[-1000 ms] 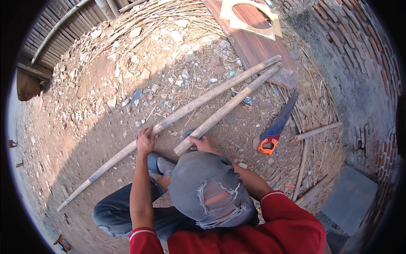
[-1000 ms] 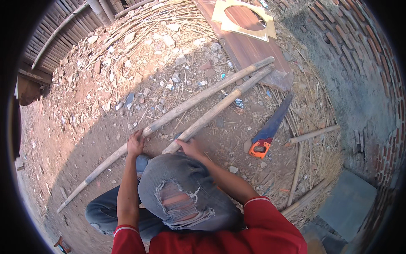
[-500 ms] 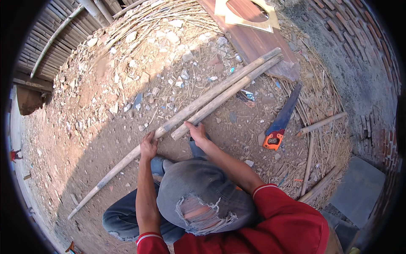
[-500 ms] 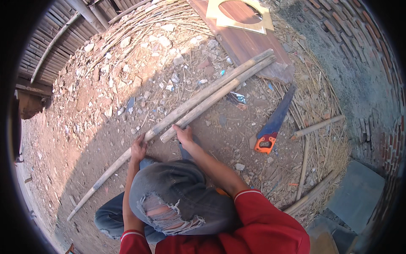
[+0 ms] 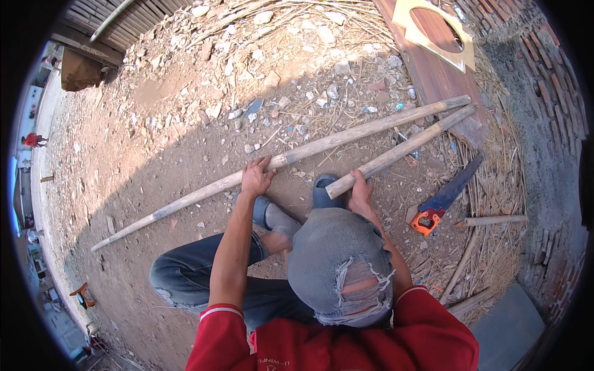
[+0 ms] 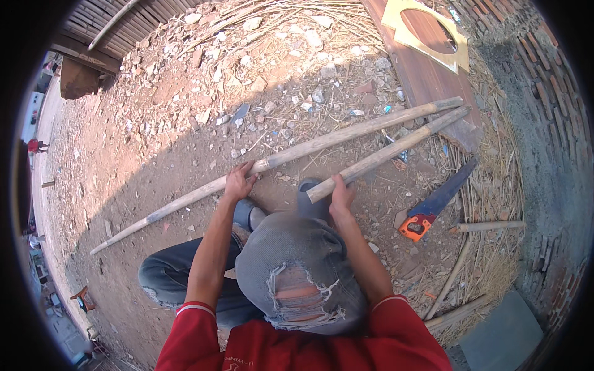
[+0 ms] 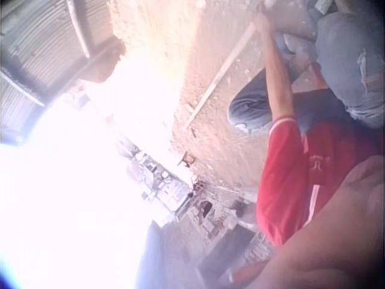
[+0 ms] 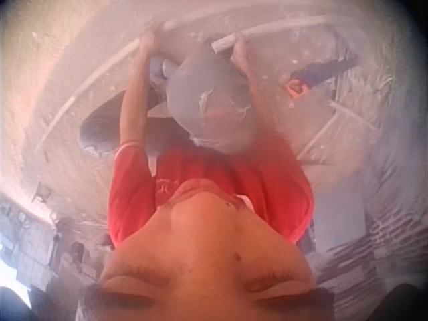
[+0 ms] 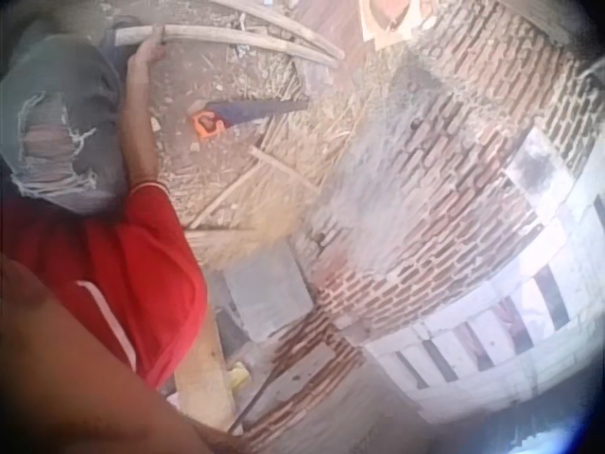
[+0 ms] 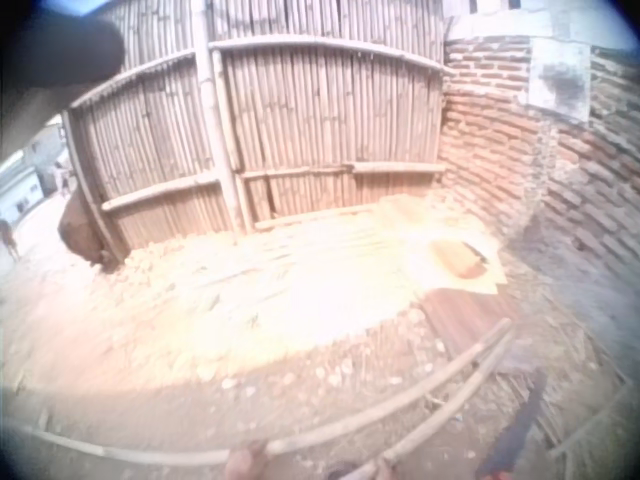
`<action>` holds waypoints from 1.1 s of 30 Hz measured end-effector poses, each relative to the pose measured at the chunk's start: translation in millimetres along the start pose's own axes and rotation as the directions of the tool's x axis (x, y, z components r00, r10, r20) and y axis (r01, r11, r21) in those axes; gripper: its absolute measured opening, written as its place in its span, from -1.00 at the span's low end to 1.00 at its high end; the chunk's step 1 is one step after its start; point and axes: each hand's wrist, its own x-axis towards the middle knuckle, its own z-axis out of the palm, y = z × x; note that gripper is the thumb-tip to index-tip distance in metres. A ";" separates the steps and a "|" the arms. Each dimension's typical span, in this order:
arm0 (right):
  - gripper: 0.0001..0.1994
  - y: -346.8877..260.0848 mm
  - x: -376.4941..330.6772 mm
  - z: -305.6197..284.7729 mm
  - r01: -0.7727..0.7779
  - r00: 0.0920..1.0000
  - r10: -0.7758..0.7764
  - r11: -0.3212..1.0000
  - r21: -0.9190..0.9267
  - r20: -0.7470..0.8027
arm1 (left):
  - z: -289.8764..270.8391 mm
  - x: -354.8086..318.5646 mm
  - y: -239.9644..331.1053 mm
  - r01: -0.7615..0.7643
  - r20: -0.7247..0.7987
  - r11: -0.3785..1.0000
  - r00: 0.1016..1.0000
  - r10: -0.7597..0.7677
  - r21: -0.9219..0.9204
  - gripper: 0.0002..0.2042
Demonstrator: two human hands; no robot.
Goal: The person sits on a small stool and uses a hand saw to cut a long wooden stick. They hold the stick steady with their left hand and foot while sawing with their right hand.
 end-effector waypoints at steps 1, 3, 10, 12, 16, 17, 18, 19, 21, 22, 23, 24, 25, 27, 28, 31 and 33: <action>-0.43 -11.3 -10.8 -18.1 -0.057 0.990 0.058 0.998 0.006 -0.127 | -2.9 -5.7 -6.5 0.032 0.013 0.999 0.999 -0.032 0.020 -0.44; -0.48 -10.4 25.2 -131.4 0.001 0.950 0.017 0.998 0.055 -0.312 | -2.1 11.1 19.6 -0.002 0.041 1.000 0.999 0.001 0.007 -0.42; -0.56 -95.1 -110.6 -317.9 -0.002 0.823 -0.339 0.800 -0.600 -0.455 | -2.3 7.4 3.2 -0.016 0.100 0.991 0.995 0.003 0.135 -0.40; -0.51 -69.7 -131.1 -394.6 0.012 0.715 -0.477 0.740 -0.673 -0.511 | 5.4 13.2 11.8 -0.070 0.107 0.988 0.993 0.055 0.135 -0.41; -0.43 -36.1 -159.7 -466.2 -0.191 0.506 -0.632 0.581 -0.791 -0.587 | 8.7 35.2 96.4 -0.190 0.070 0.981 0.980 0.187 0.029 -0.40; -0.41 -31.8 -161.7 -481.3 -0.204 0.451 -0.684 0.546 -0.813 -0.573 | 11.7 40.7 115.2 -0.169 0.076 0.985 0.983 0.167 0.022 -0.40; -0.39 -30.1 -160.7 -473.5 -0.471 0.394 -0.630 0.487 -0.735 -0.669 | 14.9 47.6 134.3 -0.153 0.083 0.988 0.985 0.150 0.026 -0.41; -0.38 -29.2 -147.5 -453.7 -0.699 0.308 -0.588 0.394 -0.597 -0.748 | 18.7 54.4 149.1 -0.134 0.087 0.991 0.987 0.131 0.027 -0.41; -0.29 -35.1 -121.4 -408.6 -0.794 0.345 -0.523 0.280 -0.539 -0.779 | 37.4 70.2 162.4 -0.089 0.129 0.996 0.988 0.086 0.019 -0.42; -0.22 -31.9 -109.2 -402.1 -0.701 0.476 -0.496 0.284 -0.654 -0.726 | 48.7 75.2 166.9 -0.063 0.150 0.998 0.987 0.060 0.013 -0.43; -0.17 -22.1 -87.2 -428.5 -0.435 0.653 -0.539 0.308 -0.846 -0.532 | 61.1 80.8 181.5 -0.083 0.142 0.997 0.986 0.083 -0.008 -0.43; -0.13 -16.7 -68.5 -462.3 -0.120 0.754 -0.593 0.299 -0.947 -0.283 | 71.6 86.3 193.4 -0.106 0.130 0.994 0.985 0.109 -0.031 -0.42; -0.14 -7.5 -54.4 -419.9 -0.115 0.792 -0.387 0.665 -0.738 -0.472 | 72.2 85.1 181.7 -0.089 0.115 0.996 0.990 0.086 0.020 -0.42; -0.35 -21.3 -20.9 -353.3 -0.192 0.784 -0.001 0.950 -0.245 -0.620 | 72.6 79.6 181.1 -0.109 0.113 0.993 0.988 0.105 0.035 -0.40; -0.53 -24.4 -6.6 -340.6 -0.226 0.757 0.123 0.971 -0.080 -0.641 | 69.7 80.2 180.9 -0.127 0.106 0.991 0.987 0.122 0.037 -0.39; -0.54 -32.8 27.8 -323.2 -0.177 0.735 0.325 0.939 0.294 -0.595 | 66.2 81.6 163.4 -0.047 0.146 0.998 0.989 0.040 0.044 -0.35; -0.52 -33.2 38.6 -325.4 -0.141 0.667 0.341 0.931 0.337 -0.663 | 60.5 78.9 163.1 -0.017 0.210 0.999 0.978 0.007 0.044 -0.33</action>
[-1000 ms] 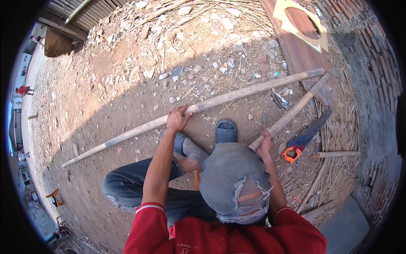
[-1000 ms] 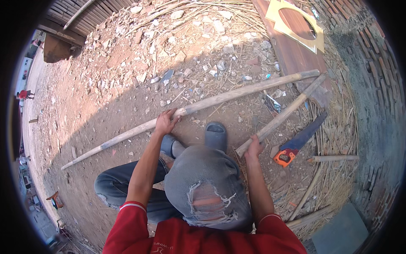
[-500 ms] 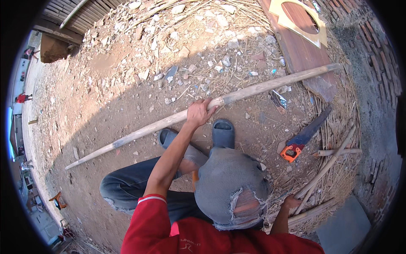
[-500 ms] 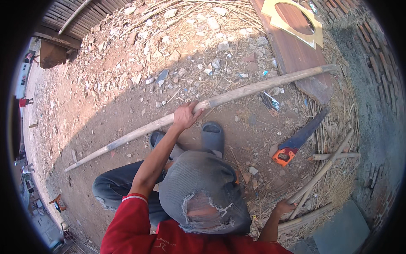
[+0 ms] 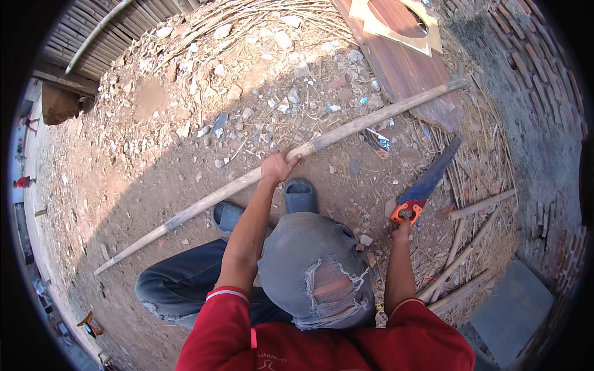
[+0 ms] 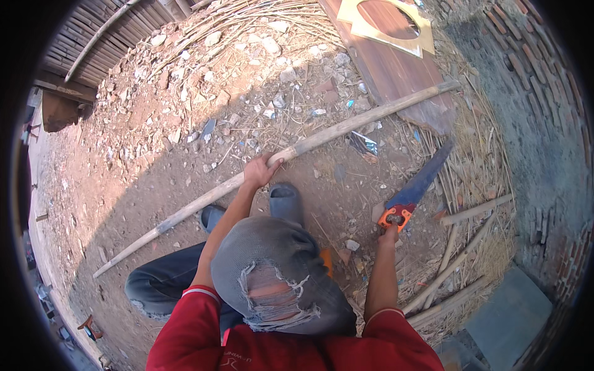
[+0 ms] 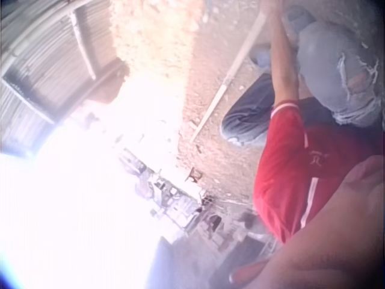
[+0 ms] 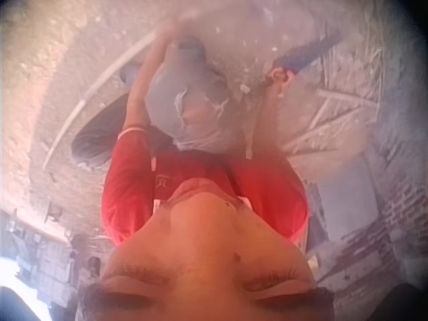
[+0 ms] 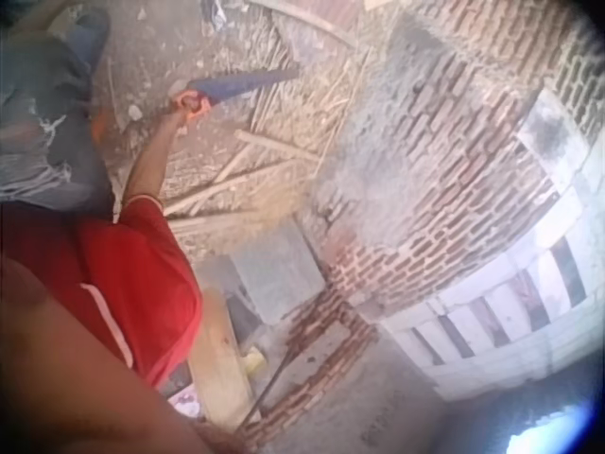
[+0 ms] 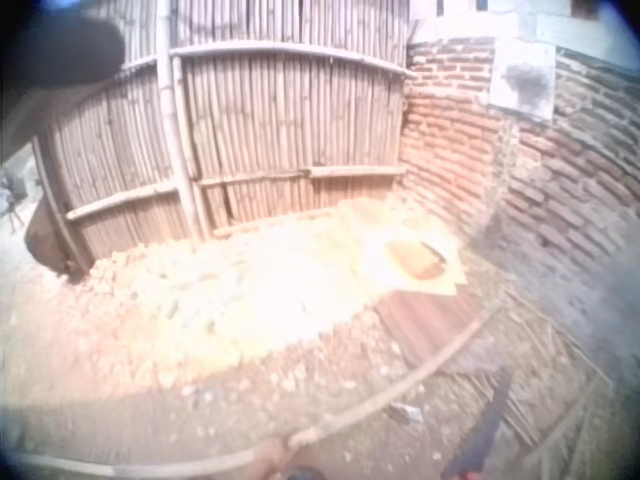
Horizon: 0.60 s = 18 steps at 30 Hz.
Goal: The person sits on a small stool and uses a hand saw to cut a long wooden stick. They hold the stick steady with their left hand and foot while sawing with their right hand.
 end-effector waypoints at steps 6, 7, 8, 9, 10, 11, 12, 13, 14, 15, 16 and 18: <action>-0.50 -9.2 34.0 2.5 -0.005 1.000 0.005 0.999 0.032 0.014 | -10.3 -0.6 5.4 0.007 0.003 1.000 1.000 -0.007 0.006 -0.32; -0.50 -16.7 42.9 -3.7 0.050 0.998 -0.052 0.994 0.097 0.020 | -7.7 2.8 11.5 -0.019 -0.001 1.000 1.000 0.019 -0.005 -0.32; -0.51 -26.9 51.2 -11.7 0.108 0.993 -0.113 0.980 0.164 0.021 | -3.9 4.9 19.3 -0.041 0.008 0.998 0.999 0.041 -0.046 -0.33; -0.52 -21.2 34.2 -5.0 0.109 0.990 -0.123 0.976 0.186 0.065 | -5.9 3.0 10.0 -0.026 0.011 0.998 1.000 0.026 -0.050 -0.34; -0.54 -18.7 4.1 0.1 0.102 0.986 -0.125 0.975 0.199 0.111 | -9.0 -1.7 -3.7 0.001 0.016 0.999 1.000 -0.001 -0.051 -0.34; -0.56 -24.6 -21.5 1.7 0.116 0.978 -0.151 0.967 0.226 0.143 | -10.9 -3.0 -6.2 0.020 0.034 0.999 0.999 -0.018 -0.050 -0.35; -0.68 -39.6 -22.4 -4.3 0.240 0.965 -0.262 0.906 0.347 0.015 | -11.1 0.3 5.7 0.007 0.055 0.998 0.998 -0.003 -0.069 -0.35; -0.72 -43.2 -42.9 -1.9 0.388 0.912 -0.409 0.873 0.295 0.010 | -13.1 0.7 6.2 0.020 0.069 0.997 0.998 -0.015 -0.070 -0.36; -0.76 -47.7 -93.6 9.3 0.515 0.844 -0.536 0.824 0.237 0.030 | -15.6 -0.7 -1.6 0.029 0.042 0.998 0.999 -0.027 -0.059 -0.35; -0.80 -57.8 -125.3 7.7 0.652 0.744 -0.667 0.736 0.181 0.035 | -14.1 -0.1 1.3 0.013 0.027 0.998 1.000 -0.011 -0.066 -0.34; -0.88 -65.5 -132.1 6.8 0.717 0.672 -0.741 0.654 0.243 0.012 | -10.3 0.7 4.1 -0.005 0.014 0.997 1.000 0.006 -0.075 -0.33; -0.90 -69.2 -186.0 11.4 0.758 0.627 -0.776 0.628 0.174 0.068 | -6.0 2.7 -3.3 0.000 0.027 0.997 1.000 0.002 -0.076 -0.33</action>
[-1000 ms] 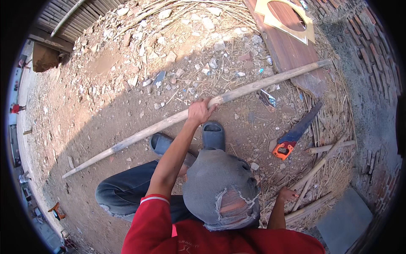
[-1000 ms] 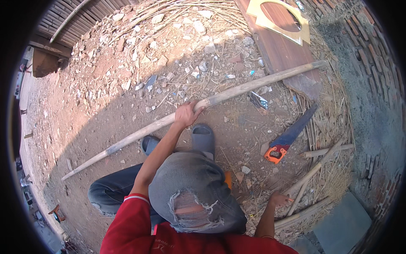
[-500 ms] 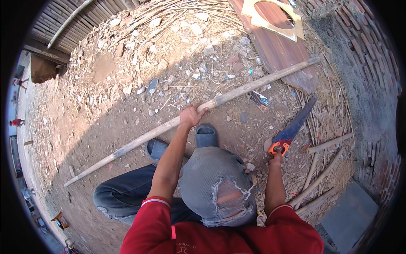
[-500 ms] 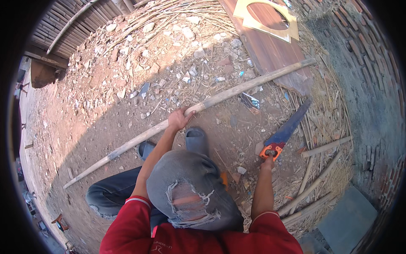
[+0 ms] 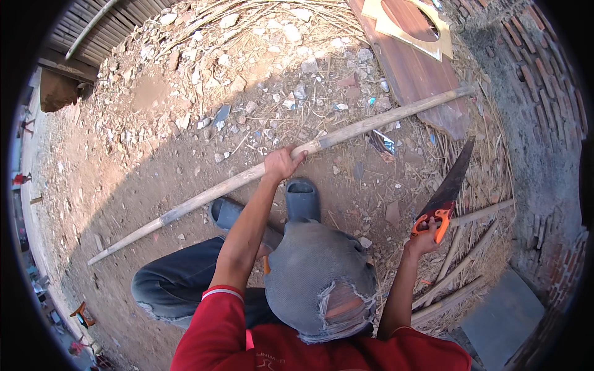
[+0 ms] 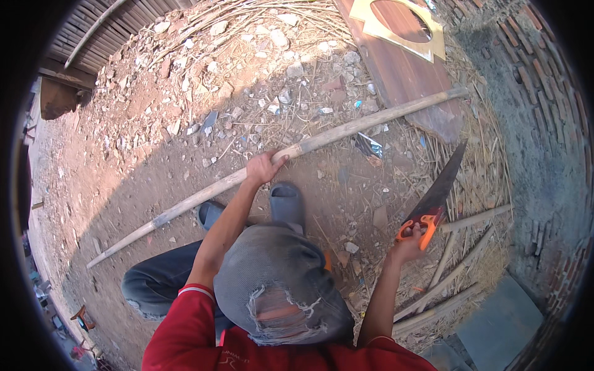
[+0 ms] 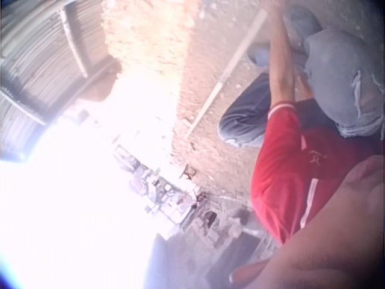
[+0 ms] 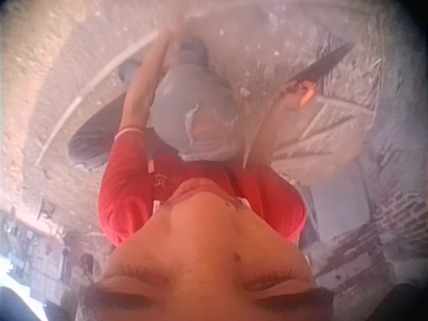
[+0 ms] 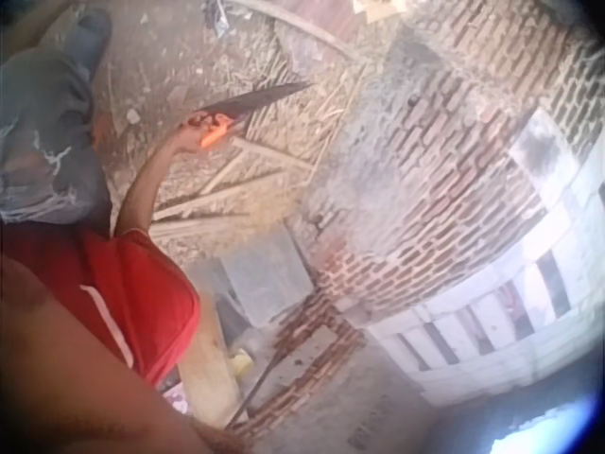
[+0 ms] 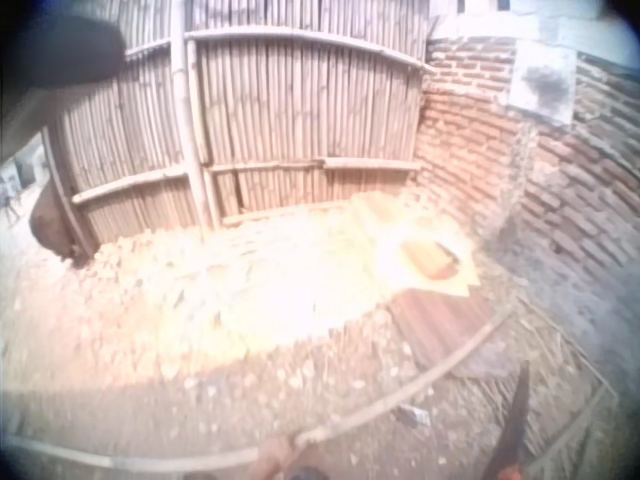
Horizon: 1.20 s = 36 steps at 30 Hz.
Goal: The person sits on a small stool and uses a hand saw to cut a long wooden stick. They hold the stick steady with their left hand and foot while sawing with their right hand.
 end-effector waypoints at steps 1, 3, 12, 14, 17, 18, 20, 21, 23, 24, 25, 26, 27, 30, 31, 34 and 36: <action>-0.91 -27.6 -23.3 13.9 0.027 0.999 -0.026 0.999 -0.029 0.033 | 0.6 2.7 -1.4 -0.003 0.000 1.000 1.000 0.003 -0.002 -0.33; -0.91 -37.4 -45.7 19.8 0.196 0.948 -0.203 0.979 0.055 0.243 | 0.3 4.3 4.5 -0.007 -0.001 1.000 1.000 0.007 0.011 -0.33; -0.87 -26.2 -116.3 55.5 0.210 0.641 -0.043 0.970 -0.121 0.766 | -7.1 2.0 0.9 -0.018 0.014 0.998 1.000 0.017 0.060 -0.25; -0.89 2.7 -114.2 52.2 0.407 0.536 -0.126 0.905 -0.125 0.835 | -4.5 0.2 2.1 -0.033 0.005 0.998 0.999 0.033 0.050 -0.25; -0.90 22.1 -108.5 47.5 0.441 0.452 -0.121 0.891 -0.104 0.884 | -7.4 -2.5 5.0 -0.037 0.010 0.994 0.999 0.036 0.100 -0.29; -0.88 22.1 -109.5 50.1 0.421 0.454 -0.129 0.903 -0.084 0.882 | -8.3 -4.0 4.8 -0.046 0.024 0.988 0.999 0.043 0.148 -0.33; -0.90 23.4 -109.2 50.6 0.365 0.450 -0.068 0.924 -0.114 0.891 | -8.9 -4.4 0.5 -0.045 0.046 0.980 0.998 0.036 0.193 -0.38; -0.90 23.3 -109.3 50.2 0.336 0.445 -0.035 0.933 -0.131 0.895 | -8.0 -4.0 -10.1 -0.030 0.056 0.981 0.998 0.019 0.190 -0.40; -0.90 12.2 -111.3 51.6 0.404 0.395 -0.063 0.908 -0.112 0.917 | -4.2 -5.6 -20.7 -0.024 0.053 0.984 0.998 0.015 0.174 -0.43; -0.90 7.3 -112.3 52.6 0.436 0.371 -0.078 0.895 -0.099 0.925 | -3.9 -7.5 -22.4 -0.033 0.035 0.986 0.999 0.027 0.165 -0.45; -0.90 6.0 -112.6 51.2 0.428 0.373 -0.067 0.897 -0.108 0.925 | -3.5 -7.9 -22.9 -0.041 0.017 0.987 0.999 0.039 0.156 -0.46; -0.89 5.2 -113.1 48.7 0.421 0.374 -0.055 0.900 -0.117 0.926 | -3.3 -6.3 -22.7 -0.038 0.021 0.985 0.999 0.035 0.166 -0.46; -0.89 4.6 -112.4 46.3 0.413 0.372 -0.043 0.902 -0.124 0.927 | -4.2 -5.6 -20.5 -0.032 0.023 0.984 0.999 0.028 0.174 -0.47; -0.90 1.3 -114.5 39.7 0.387 0.370 -0.021 0.912 -0.134 0.929 | -9.2 -6.2 -14.4 0.002 0.084 0.983 0.996 -0.018 0.186 -0.47; -0.90 -1.0 -114.0 39.1 0.404 0.367 -0.020 0.904 -0.139 0.930 | -11.0 -7.1 -10.7 0.012 0.116 0.982 0.993 -0.035 0.189 -0.47; -0.91 -4.9 -114.8 35.6 0.433 0.346 -0.013 0.889 -0.147 0.938 | -7.3 -13.8 -11.4 -0.006 0.102 0.986 0.995 -0.011 0.164 -0.49; -0.92 -4.0 -112.1 33.4 0.438 0.312 -0.014 0.889 -0.131 0.950 | -4.8 -18.0 -13.8 -0.009 0.093 0.985 0.996 -0.007 0.174 -0.50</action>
